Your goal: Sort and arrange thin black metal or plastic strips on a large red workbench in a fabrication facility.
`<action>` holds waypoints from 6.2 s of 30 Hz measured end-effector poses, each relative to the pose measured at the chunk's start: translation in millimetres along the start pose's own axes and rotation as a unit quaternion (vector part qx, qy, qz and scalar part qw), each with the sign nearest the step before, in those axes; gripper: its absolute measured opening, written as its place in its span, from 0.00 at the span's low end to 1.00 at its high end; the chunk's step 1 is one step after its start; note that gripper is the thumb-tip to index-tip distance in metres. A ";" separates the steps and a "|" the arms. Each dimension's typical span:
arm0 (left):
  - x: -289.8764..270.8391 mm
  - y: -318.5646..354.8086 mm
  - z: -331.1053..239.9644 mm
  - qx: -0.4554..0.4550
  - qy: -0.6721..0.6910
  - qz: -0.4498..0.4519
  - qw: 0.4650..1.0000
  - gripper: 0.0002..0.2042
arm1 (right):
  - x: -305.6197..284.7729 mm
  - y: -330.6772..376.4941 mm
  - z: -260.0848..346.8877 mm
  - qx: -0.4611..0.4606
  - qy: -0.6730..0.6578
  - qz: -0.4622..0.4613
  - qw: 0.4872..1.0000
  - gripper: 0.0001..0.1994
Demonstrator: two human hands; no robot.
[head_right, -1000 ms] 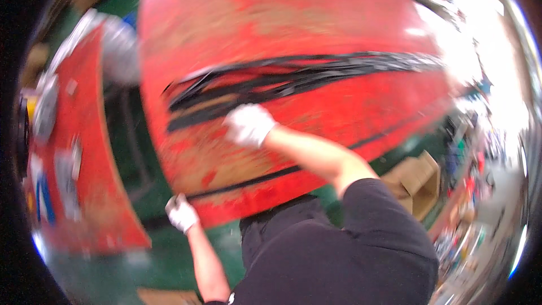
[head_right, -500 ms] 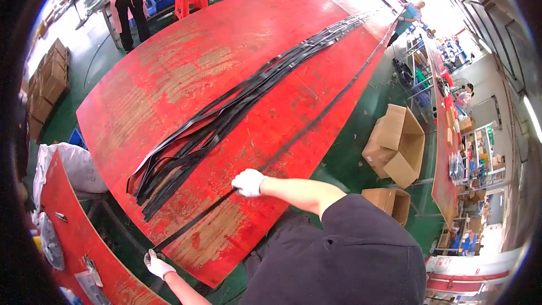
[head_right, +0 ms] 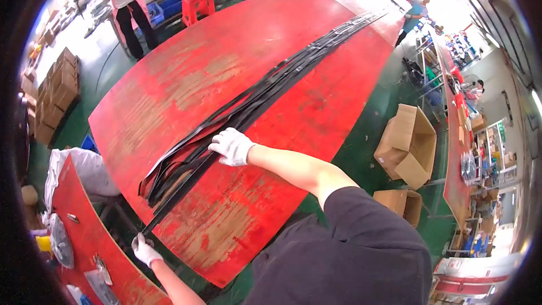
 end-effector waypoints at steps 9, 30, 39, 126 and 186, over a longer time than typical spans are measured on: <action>52.9 -13.8 37.6 -0.052 -0.029 -0.015 0.998 0.05 | 64.5 137.5 56.9 0.208 -0.043 0.029 0.977 0.21; 249.7 -13.0 3.9 0.428 -0.602 0.209 0.640 0.15 | 112.7 175.6 -0.2 0.261 0.050 -0.054 0.963 0.24; 182.3 -42.9 -22.7 0.119 -0.537 0.377 0.746 0.14 | 111.3 174.1 -1.0 0.263 0.038 -0.065 0.962 0.24; 334.0 196.9 25.5 0.570 -0.382 0.296 0.665 0.32 | 105.8 53.8 -88.1 0.009 -0.108 -0.010 0.994 0.11; 422.9 92.3 -20.5 0.400 -0.584 0.270 0.653 0.26 | 85.6 177.0 -71.6 0.201 -0.010 -0.049 0.978 0.29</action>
Point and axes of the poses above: each hand's wrist, its own y-axis away from the middle knuckle, its own x-axis out of the palm, z = x × y, the point moved 3 cm from there along -y, towards the middle knuckle, and after that the axes turned 4 degrees about -z, right-handed, at the moved point
